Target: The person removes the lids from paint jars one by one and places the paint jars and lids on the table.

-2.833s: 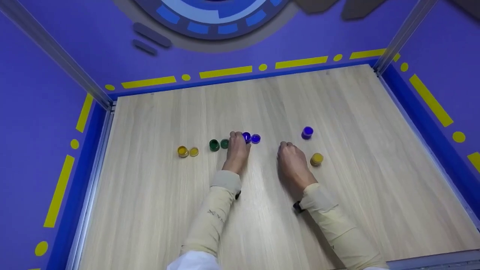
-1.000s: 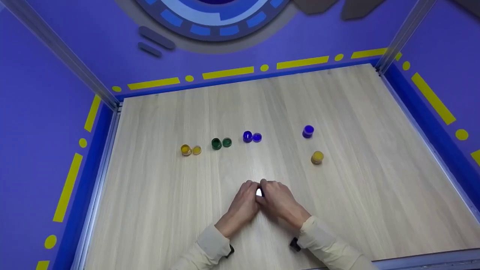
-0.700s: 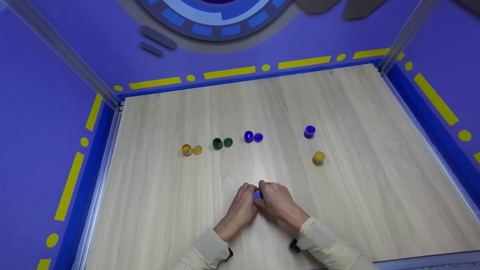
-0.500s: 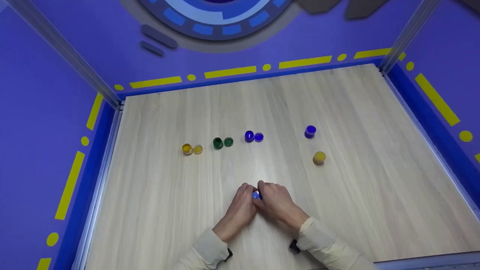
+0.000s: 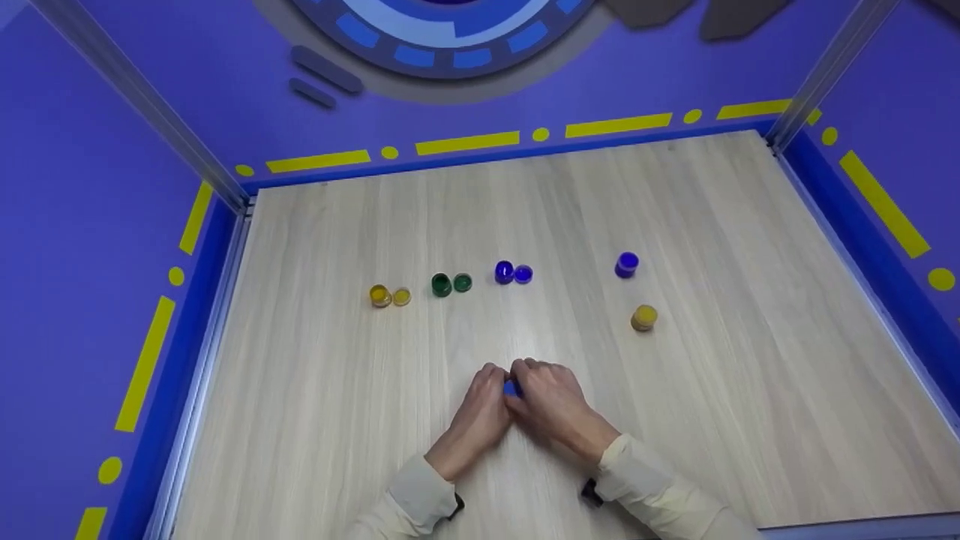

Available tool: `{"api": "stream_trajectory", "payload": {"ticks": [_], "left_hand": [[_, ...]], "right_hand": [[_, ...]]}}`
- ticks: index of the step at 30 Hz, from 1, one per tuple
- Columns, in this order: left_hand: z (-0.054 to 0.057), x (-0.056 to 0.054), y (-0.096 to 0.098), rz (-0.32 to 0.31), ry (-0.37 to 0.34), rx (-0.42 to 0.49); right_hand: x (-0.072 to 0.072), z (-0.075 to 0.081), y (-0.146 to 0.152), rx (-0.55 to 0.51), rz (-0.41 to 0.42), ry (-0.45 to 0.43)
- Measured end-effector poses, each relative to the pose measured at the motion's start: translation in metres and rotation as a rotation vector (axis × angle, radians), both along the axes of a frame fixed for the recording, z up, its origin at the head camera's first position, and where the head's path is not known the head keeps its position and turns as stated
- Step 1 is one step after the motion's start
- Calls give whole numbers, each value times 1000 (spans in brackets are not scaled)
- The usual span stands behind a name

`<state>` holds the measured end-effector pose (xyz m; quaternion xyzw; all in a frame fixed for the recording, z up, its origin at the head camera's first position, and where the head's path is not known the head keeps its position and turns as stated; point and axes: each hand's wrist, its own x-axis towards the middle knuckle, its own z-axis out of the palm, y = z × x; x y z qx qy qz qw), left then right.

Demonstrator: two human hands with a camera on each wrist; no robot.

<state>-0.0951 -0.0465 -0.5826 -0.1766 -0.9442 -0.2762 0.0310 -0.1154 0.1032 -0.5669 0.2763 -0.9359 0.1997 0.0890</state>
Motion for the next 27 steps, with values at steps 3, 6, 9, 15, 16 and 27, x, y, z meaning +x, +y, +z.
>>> {"api": "stream_trajectory", "payload": {"ticks": [3,6,9,15,16,27], "left_hand": [[1,-1,0,-1,-5,-1],[2,-1,0,7,-33,10],[2,-1,-1,11,-62,20],[1,-1,-2,-6,-59,18],[0,-1,-2,-6,-58,19],[-2,-4,-2,6,-72,34]], "right_hand": [[-1,0,2,1,25,7],[-4,-1,5,-8,70,-6],[-6,-1,10,-21,129,-16],[-10,0,15,-19,224,-32],[-10,1,15,-15,236,-37],[-14,6,20,-56,415,-125]]}}
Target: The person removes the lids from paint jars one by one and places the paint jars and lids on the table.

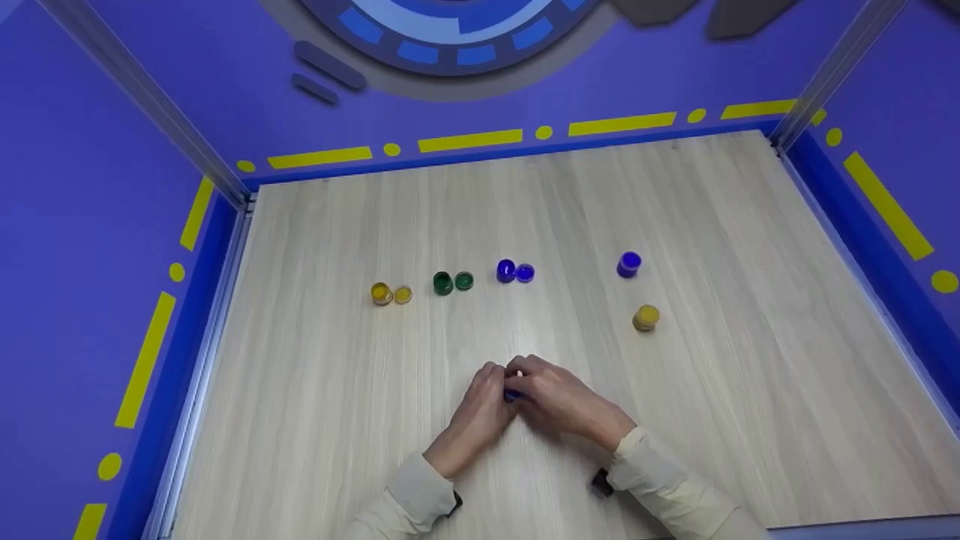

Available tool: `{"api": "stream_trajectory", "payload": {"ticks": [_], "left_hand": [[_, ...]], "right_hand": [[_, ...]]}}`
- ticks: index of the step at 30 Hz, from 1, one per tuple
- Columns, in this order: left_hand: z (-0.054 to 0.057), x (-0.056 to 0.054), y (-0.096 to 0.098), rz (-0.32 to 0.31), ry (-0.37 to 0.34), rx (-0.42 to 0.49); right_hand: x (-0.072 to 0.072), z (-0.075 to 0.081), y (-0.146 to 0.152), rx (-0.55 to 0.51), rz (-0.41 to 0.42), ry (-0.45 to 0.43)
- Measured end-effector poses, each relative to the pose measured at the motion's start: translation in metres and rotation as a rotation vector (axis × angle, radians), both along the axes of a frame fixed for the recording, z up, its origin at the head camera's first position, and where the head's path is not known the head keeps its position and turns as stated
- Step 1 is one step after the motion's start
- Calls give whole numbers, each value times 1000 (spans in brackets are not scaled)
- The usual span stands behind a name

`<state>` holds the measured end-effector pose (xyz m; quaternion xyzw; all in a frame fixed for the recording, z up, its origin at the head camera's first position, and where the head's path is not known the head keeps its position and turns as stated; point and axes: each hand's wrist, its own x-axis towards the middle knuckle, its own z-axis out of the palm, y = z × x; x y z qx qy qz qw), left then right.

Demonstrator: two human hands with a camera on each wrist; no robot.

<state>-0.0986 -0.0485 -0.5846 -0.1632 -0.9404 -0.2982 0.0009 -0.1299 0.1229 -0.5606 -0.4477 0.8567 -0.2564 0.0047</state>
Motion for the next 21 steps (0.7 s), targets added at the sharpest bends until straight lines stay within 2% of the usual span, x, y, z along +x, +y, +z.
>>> {"api": "stream_trajectory", "payload": {"ticks": [6,11,14,19,21], "left_hand": [[1,1,0,-6,23,-32],[0,1,-1,-6,20,-12],[1,1,-1,-5,-9,18],[1,0,0,-6,-16,62],[1,0,-1,-8,-10,66]], "right_hand": [[0,-2,2,-23,65,19],[1,-3,5,-62,40,-36],[2,-2,7,-94,-38,-63],[2,0,1,-156,-297,-64],[3,1,-4,-158,-374,-60]]}}
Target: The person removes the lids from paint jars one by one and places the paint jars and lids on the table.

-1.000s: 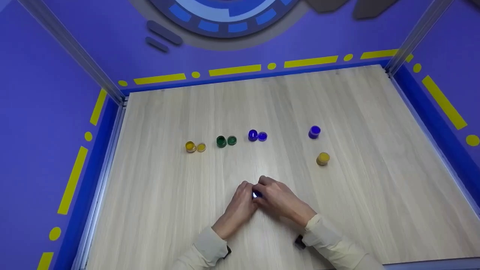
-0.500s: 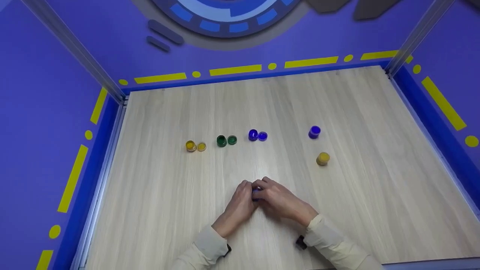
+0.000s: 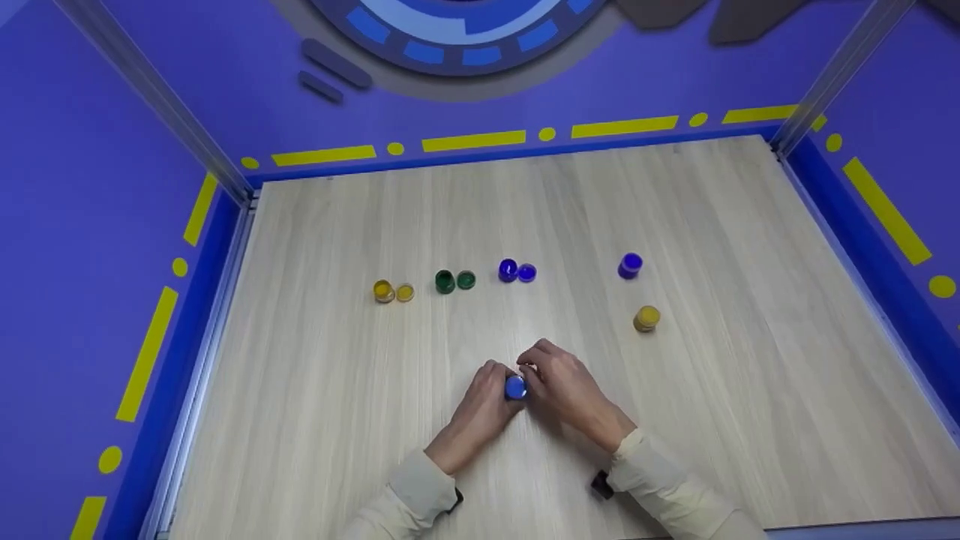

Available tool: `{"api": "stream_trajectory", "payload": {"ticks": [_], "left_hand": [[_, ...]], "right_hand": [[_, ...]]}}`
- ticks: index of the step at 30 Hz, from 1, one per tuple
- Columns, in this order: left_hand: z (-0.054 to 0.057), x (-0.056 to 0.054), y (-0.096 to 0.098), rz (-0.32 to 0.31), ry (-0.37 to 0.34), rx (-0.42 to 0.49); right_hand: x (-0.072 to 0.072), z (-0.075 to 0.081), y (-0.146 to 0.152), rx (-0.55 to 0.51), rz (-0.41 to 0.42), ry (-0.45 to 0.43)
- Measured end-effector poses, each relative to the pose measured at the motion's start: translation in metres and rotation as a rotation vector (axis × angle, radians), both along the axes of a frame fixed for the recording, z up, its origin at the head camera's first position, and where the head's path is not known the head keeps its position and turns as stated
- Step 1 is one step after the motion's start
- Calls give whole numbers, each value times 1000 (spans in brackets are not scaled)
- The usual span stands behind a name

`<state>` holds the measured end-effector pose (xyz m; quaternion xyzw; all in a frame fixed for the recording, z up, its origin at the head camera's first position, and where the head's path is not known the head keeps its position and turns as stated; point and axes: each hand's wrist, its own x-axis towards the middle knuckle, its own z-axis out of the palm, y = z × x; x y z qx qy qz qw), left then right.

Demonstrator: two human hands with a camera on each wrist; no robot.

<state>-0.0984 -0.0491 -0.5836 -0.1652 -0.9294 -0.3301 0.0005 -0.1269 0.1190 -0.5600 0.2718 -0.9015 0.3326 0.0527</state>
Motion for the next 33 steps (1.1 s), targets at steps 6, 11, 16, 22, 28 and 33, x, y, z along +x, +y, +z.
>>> {"api": "stream_trajectory", "payload": {"ticks": [6,11,16,22,28,33], "left_hand": [[-1,-1,0,1,34,-26],[-2,-1,-1,-6,45,-53],[-2,-1,-1,-7,26,-63],[-1,1,-2,-36,75,-86],[-1,2,-3,-41,86,-98],[-1,1,-3,-12,10,-59]], "right_hand": [[6,-5,-11,80,-4,70],[8,-9,-15,147,52,144],[8,-10,-16,150,95,174],[6,-6,-15,183,162,178],[3,-3,-14,181,249,177],[0,-4,-9,149,313,175]]}}
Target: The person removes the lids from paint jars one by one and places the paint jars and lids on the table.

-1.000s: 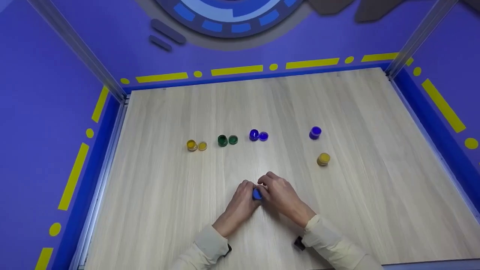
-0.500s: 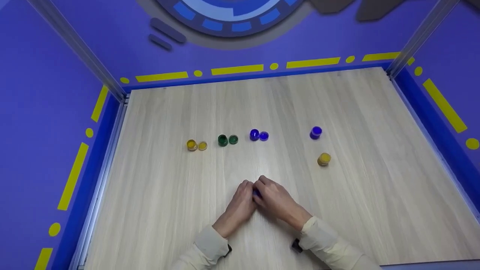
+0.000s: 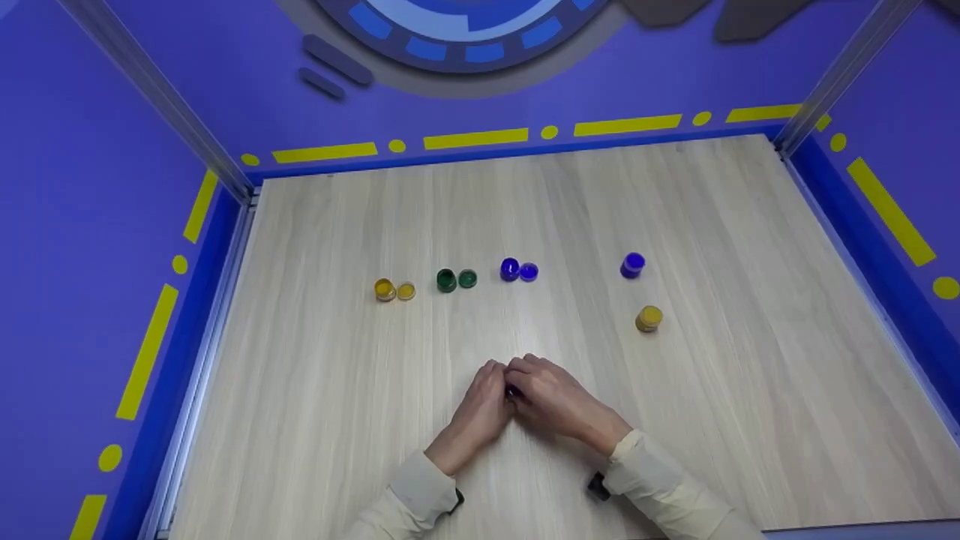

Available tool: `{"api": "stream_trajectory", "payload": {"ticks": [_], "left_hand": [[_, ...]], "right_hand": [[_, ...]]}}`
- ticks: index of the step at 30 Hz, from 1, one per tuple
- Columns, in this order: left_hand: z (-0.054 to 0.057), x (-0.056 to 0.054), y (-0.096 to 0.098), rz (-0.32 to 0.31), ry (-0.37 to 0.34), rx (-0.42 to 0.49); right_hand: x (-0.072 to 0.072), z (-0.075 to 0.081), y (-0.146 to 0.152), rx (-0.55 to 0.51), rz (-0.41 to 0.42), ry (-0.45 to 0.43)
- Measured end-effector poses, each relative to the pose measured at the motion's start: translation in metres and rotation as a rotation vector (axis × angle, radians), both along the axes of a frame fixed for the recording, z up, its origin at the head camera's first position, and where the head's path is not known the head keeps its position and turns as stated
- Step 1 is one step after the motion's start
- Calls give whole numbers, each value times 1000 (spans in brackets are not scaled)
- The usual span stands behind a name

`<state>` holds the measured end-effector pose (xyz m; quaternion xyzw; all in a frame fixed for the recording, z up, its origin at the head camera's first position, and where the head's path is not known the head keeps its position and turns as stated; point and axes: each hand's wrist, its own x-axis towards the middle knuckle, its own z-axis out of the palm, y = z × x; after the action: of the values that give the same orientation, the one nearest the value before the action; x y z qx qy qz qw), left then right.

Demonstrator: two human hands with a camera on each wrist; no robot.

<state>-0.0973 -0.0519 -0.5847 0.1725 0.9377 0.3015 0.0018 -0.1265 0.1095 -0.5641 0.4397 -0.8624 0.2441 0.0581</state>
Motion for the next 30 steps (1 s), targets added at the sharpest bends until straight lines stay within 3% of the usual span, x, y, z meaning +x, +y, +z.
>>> {"api": "stream_trajectory", "payload": {"ticks": [3,7,13,17,21,24,27,30], "left_hand": [[-1,0,1,13,-22,17],[-2,-1,1,19,14,41],[-4,-1,2,35,44,54],[-4,0,2,32,72,59],[-3,0,2,23,30,62],[-2,0,2,19,2,57],[-2,0,1,20,0,57],[-2,-1,2,33,-10,49]], "right_hand": [[0,0,4,-15,29,-32],[1,0,11,-60,38,-125],[2,0,17,-138,-13,-258],[2,1,14,-212,-108,-244],[3,3,8,-258,-267,-256],[4,4,5,-236,-366,-253],[6,2,1,-194,-390,-226],[9,0,-2,-137,-365,-191]]}}
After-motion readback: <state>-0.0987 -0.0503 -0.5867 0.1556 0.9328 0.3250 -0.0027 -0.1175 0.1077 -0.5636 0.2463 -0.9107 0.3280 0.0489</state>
